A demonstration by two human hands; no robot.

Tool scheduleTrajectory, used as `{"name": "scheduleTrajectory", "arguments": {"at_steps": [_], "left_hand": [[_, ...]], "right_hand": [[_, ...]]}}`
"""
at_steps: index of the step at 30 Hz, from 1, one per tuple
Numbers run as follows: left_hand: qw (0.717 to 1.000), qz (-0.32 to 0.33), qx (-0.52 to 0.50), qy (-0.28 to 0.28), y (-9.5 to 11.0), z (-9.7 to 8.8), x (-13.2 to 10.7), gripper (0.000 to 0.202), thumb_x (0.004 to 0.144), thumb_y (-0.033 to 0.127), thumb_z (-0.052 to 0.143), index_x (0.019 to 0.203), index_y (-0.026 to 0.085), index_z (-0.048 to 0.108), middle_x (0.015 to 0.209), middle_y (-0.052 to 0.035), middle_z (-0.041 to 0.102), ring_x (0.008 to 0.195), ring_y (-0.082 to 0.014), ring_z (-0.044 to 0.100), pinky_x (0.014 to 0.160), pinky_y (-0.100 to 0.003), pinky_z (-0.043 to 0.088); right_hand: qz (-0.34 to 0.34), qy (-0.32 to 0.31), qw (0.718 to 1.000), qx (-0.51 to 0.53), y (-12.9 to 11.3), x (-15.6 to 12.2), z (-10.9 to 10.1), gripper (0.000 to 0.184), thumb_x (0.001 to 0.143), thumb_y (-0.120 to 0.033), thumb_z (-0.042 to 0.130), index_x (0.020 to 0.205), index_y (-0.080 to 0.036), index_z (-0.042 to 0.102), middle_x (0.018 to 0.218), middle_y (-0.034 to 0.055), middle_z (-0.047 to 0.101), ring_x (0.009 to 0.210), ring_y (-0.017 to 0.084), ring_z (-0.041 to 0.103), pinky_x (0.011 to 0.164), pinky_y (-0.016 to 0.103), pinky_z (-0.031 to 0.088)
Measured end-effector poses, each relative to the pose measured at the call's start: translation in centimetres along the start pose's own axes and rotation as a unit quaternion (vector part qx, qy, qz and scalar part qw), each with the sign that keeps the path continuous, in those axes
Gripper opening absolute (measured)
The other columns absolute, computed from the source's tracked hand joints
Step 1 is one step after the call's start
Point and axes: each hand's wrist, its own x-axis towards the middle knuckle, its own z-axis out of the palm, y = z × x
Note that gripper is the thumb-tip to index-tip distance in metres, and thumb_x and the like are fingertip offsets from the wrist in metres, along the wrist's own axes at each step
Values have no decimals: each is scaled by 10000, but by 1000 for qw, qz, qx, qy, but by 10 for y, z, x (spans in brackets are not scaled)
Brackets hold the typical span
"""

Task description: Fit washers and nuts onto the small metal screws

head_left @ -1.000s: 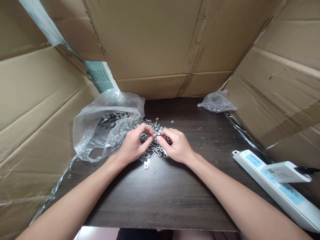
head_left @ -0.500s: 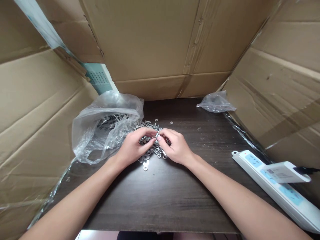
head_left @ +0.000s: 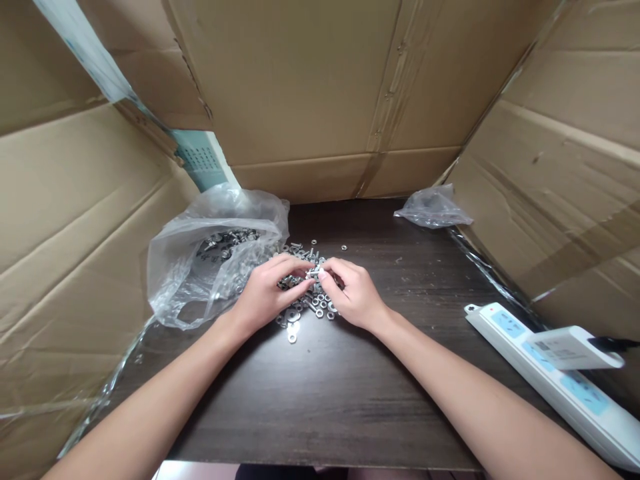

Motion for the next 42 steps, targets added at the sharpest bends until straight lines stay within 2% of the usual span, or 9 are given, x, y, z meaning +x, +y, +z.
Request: {"name": "scheduleTrajectory", "arguments": {"at_steps": [6,11,16,23,26,30,32,39,42], "left_hand": [[1000,-25,-15,-7,0,1,-1,209,878,193,728,1079,157,682,947,-21,743,802,-117,715,788,-212,570],[999,-23,-23,-9,1,1,-2,171,866,195,744,1018,146,682,885,-14,738,768,-110,709,747,-197,566],[1000,-21,-19,-12,0,0,-1,176,874,191,730,1036,156,672,889,-13,723,780,-113,695,748,-213,551],[999,-27,1,-34,1,-1,-1,96,850,186,693,932,167,647,810,3,664,717,-122,629,694,-239,502],[999,-35,3,-35,1,1,-1,85,843,177,676,923,171,647,800,4,663,709,-123,621,687,-240,491],[999,-34,10,-35,0,2,-2,76,845,171,660,920,172,649,785,7,658,702,-123,613,678,-240,483],[999,-34,13,-29,0,3,-2,83,847,171,661,929,173,649,792,6,661,706,-123,615,684,-239,486],[999,-41,8,-16,0,3,-2,84,840,158,669,919,176,648,798,15,666,711,-114,620,695,-225,489],[999,-39,10,-26,0,3,-3,83,848,166,661,929,178,646,805,11,668,717,-118,624,691,-229,493]], "right_hand": [[7,2,1000,0,3,0,1,183,951,-276,497,808,-194,578,683,-6,540,642,138,486,633,270,349],[3,3,1000,-21,2,1,-1,409,1008,-336,419,627,-193,463,591,-5,473,600,136,457,636,285,330],[12,6,1000,24,2,-1,-2,128,929,-264,524,940,-197,633,688,-8,574,621,137,502,619,267,369],[1,-13,1000,3,2,-2,2,119,903,-238,536,906,-195,647,677,-4,597,619,144,513,632,278,389],[-4,-21,1000,-6,2,-1,1,126,916,-239,520,852,-198,620,657,-9,579,621,143,506,650,284,382],[-20,-33,999,-22,2,1,0,342,966,-260,456,630,-193,454,586,-15,483,578,129,438,637,289,336],[-15,-36,999,-24,3,2,0,379,977,-271,440,608,-193,409,580,-14,466,575,128,426,637,291,324],[20,-37,999,23,1,0,-3,108,917,-240,521,952,-203,616,675,-22,574,627,140,498,658,273,371],[7,-42,999,3,1,-1,-2,103,907,-239,539,951,-206,626,670,-23,573,626,140,499,669,277,377]]}}
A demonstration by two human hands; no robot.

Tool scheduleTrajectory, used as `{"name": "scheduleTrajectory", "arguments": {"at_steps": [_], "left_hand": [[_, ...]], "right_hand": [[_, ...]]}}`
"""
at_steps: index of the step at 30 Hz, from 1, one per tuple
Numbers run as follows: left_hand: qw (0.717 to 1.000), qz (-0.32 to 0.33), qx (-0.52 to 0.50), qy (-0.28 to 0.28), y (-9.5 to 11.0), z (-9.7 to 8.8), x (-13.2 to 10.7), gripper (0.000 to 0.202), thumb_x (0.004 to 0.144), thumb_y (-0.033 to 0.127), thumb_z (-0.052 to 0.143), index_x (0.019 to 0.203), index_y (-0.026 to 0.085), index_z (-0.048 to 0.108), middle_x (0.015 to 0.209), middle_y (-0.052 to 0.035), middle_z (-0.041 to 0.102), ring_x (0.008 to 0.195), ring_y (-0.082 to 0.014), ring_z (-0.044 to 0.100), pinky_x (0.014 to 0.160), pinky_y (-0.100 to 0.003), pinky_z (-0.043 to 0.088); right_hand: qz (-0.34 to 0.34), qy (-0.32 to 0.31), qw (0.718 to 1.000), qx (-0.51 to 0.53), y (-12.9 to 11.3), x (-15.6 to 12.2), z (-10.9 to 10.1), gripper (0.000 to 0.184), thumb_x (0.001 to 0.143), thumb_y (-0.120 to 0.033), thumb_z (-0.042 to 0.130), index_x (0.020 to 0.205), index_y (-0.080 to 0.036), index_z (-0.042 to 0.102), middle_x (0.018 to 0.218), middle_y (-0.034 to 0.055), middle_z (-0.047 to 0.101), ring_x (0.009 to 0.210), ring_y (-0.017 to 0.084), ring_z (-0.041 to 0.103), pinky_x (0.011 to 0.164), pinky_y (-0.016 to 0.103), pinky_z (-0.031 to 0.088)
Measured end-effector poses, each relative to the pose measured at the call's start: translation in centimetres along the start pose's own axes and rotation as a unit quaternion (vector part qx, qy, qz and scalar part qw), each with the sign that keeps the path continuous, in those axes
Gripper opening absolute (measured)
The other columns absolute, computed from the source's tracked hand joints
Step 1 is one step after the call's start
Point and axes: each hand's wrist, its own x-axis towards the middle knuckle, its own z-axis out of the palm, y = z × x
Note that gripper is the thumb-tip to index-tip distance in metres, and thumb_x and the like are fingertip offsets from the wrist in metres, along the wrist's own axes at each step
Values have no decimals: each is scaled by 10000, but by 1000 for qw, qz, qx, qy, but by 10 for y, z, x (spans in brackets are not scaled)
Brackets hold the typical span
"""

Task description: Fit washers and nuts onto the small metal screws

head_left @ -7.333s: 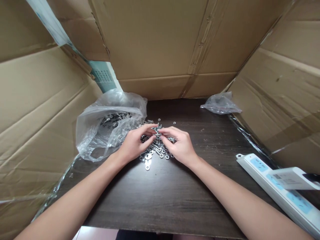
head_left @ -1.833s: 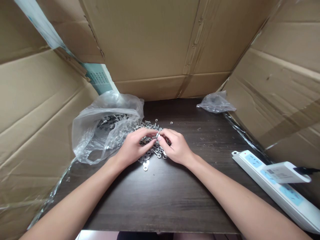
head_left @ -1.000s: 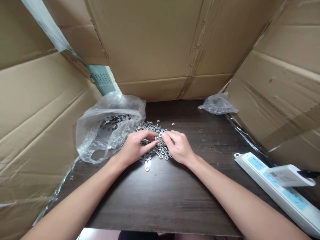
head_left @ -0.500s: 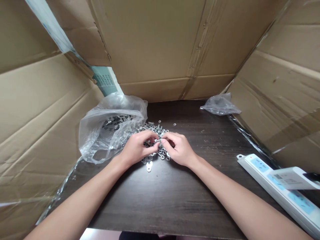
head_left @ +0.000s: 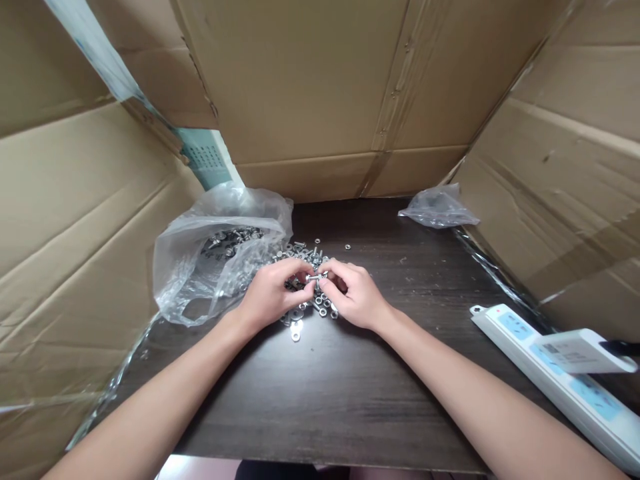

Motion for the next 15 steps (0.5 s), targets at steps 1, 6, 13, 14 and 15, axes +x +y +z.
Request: {"name": "scheduleTrajectory", "arguments": {"at_steps": [1,6,13,14,15], "left_hand": [[1000,1,4,-4,0,0,0,86,850,167,656,934,179,646,807,10,668,719,-120,625,690,-231,493],[1000,5,20,-15,0,1,-1,87,865,173,628,950,176,644,829,-4,676,738,-131,626,707,-249,493],[1000,11,20,-15,0,2,-1,80,869,180,612,942,169,644,835,-19,677,746,-139,626,711,-264,495],[1000,11,18,-14,0,2,-1,81,867,177,613,942,169,643,835,-18,676,747,-139,626,712,-264,494],[1000,10,17,-13,0,2,-1,81,864,174,614,941,169,642,834,-16,675,747,-138,626,712,-263,493]], "right_hand": [[-3,-1,1000,-7,0,0,0,99,912,-240,536,935,-206,626,673,-21,579,631,141,503,676,280,377],[-12,-6,1000,-22,2,1,3,203,965,-250,477,791,-200,567,650,-20,549,621,134,491,678,281,357],[-17,-12,999,-39,4,1,3,359,1006,-308,414,669,-198,462,622,-8,510,605,136,457,649,287,337],[-10,-12,999,-34,4,1,2,317,1002,-309,426,719,-197,515,646,-6,541,620,138,479,660,285,348],[-5,-13,1000,-28,3,1,2,265,996,-307,442,786,-197,562,674,-5,571,636,140,499,672,284,359]]}}
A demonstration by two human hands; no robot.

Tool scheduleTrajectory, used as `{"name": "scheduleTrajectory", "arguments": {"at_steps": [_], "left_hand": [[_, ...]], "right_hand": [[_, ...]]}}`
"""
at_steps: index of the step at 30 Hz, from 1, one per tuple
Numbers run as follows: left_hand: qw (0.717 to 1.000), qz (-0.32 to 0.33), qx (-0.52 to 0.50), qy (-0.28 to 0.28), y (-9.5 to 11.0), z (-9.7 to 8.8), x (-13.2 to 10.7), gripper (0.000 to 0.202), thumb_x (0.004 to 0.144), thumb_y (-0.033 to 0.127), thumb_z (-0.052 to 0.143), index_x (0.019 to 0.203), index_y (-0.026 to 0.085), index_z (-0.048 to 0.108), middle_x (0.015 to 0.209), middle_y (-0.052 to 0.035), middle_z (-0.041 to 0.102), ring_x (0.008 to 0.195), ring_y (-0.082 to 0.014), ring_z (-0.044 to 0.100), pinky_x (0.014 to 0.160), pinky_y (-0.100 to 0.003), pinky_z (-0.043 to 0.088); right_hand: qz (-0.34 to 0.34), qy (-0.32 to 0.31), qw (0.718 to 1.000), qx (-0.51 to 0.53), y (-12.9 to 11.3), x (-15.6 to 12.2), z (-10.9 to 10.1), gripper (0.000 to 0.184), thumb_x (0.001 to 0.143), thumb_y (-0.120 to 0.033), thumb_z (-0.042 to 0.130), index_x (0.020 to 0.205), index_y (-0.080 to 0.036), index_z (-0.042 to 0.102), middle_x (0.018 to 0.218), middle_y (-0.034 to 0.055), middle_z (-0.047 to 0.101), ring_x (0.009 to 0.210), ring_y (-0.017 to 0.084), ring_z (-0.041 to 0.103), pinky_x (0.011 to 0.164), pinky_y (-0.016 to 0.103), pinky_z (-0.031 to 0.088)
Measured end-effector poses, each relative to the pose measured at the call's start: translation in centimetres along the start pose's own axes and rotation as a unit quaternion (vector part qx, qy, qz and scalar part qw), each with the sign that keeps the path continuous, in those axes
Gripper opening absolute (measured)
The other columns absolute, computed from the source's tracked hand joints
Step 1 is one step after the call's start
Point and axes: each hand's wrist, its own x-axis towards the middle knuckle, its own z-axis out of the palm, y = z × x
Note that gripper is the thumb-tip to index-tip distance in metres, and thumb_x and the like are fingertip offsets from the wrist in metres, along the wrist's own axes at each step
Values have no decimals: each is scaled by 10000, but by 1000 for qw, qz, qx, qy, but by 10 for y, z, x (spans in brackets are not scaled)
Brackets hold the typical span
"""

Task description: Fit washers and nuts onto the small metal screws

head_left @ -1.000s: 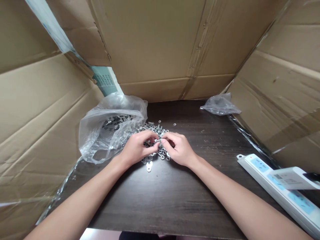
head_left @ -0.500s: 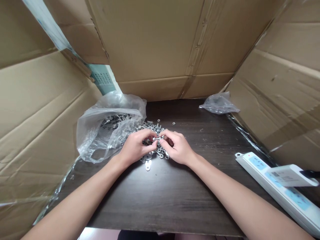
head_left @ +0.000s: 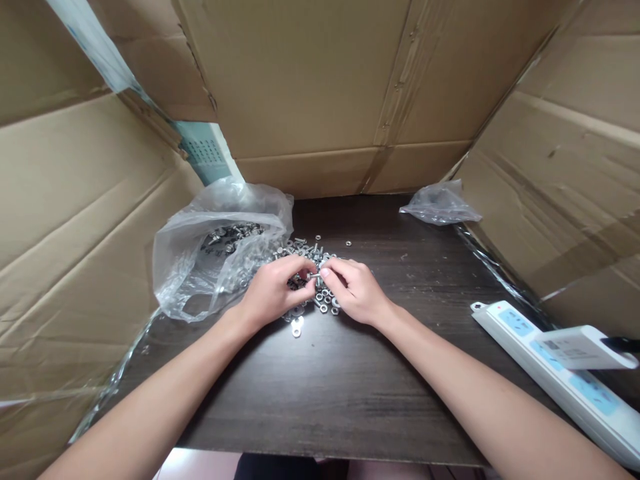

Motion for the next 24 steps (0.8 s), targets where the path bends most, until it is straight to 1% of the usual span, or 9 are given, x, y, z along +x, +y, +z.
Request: {"name": "scheduleTrajectory", "arguments": {"at_steps": [3,8,14,17,19,20,21,23,24], "left_hand": [[1000,0,-1,1,0,0,0,79,859,167,617,935,169,640,829,-11,668,743,-134,622,712,-259,490],[1000,1,-5,-6,1,0,0,79,863,172,609,935,172,642,832,-10,675,749,-137,628,727,-256,498],[1000,-1,1,-10,1,0,-1,95,862,172,613,952,175,644,847,-11,685,756,-140,636,730,-259,500],[1000,-2,-7,-5,2,0,0,93,859,169,616,949,173,640,843,-12,681,750,-141,633,726,-259,496],[1000,0,-9,-3,3,0,0,85,859,169,612,941,171,635,837,-13,676,747,-142,630,717,-259,492],[1000,2,-10,-3,3,0,0,79,860,169,609,936,171,632,837,-13,675,749,-143,629,716,-260,490],[1000,4,-9,-4,3,0,-1,74,861,169,608,931,171,629,838,-12,673,751,-143,629,716,-261,489],[1000,5,-8,-4,3,0,-1,71,858,167,612,927,175,627,842,-8,672,756,-142,629,724,-263,490],[1000,3,-8,-2,3,0,-2,75,856,166,615,929,177,627,844,-7,672,759,-141,629,729,-264,492]], "right_hand": [[6,-1,1000,13,-2,0,-1,174,977,-299,481,920,-202,614,710,-8,612,643,141,523,685,283,373],[0,4,1000,18,-4,-2,-2,138,955,-275,510,890,-204,609,677,-20,598,613,134,509,665,275,372],[-17,0,1000,-17,4,2,3,347,1005,-294,418,684,-196,505,645,1,555,621,143,503,662,292,368],[0,31,1000,-5,-10,3,-9,227,998,-298,441,875,-202,607,856,38,669,773,172,598,743,309,424],[6,74,997,34,-37,-6,-25,188,983,-313,469,1004,-208,624,917,50,677,793,177,613,743,313,461],[22,59,996,65,-55,-15,-33,186,978,-328,481,1016,-222,629,883,42,675,783,180,620,726,314,478],[39,-3,994,100,-73,-27,-39,189,976,-357,488,1009,-253,642,856,27,679,763,182,629,692,315,493],[50,-222,960,162,-106,-58,-42,184,930,-474,562,957,-337,683,888,1,692,797,197,657,642,316,522],[74,-300,936,169,-119,-74,-39,167,894,-520,610,906,-375,692,898,-20,692,814,191,662,616,299,529]]}}
